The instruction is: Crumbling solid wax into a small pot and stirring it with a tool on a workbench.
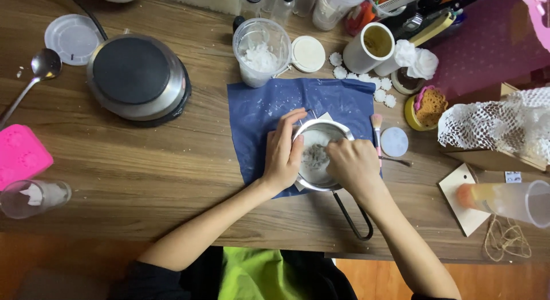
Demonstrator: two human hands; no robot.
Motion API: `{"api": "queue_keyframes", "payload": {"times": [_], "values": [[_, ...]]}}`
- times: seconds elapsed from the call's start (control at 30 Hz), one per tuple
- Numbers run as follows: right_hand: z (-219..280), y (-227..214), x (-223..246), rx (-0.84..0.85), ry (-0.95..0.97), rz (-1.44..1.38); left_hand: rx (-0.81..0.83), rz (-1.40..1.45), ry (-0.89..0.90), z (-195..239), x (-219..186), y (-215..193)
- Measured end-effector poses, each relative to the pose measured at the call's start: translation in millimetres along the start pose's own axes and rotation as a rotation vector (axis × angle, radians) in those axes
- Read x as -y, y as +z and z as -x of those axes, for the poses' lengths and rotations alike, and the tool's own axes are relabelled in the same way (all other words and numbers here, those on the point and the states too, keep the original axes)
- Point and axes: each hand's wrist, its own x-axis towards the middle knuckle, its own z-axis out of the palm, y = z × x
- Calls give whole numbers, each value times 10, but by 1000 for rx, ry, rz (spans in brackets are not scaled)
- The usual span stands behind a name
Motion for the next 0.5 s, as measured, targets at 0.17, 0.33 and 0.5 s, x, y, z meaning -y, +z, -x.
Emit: {"api": "queue_keyframes", "payload": {"times": [0.17, 0.33, 0.5], "values": [[41, -73, 61, 118, 144, -60, -1, -8, 20, 21, 28, 23], [-11, -356, 42, 224, 261, -225, -4, -64, 54, 31, -29, -17], [45, -620, -106, 85, 336, -259, 53, -239, 91, 5, -26, -61]]}}
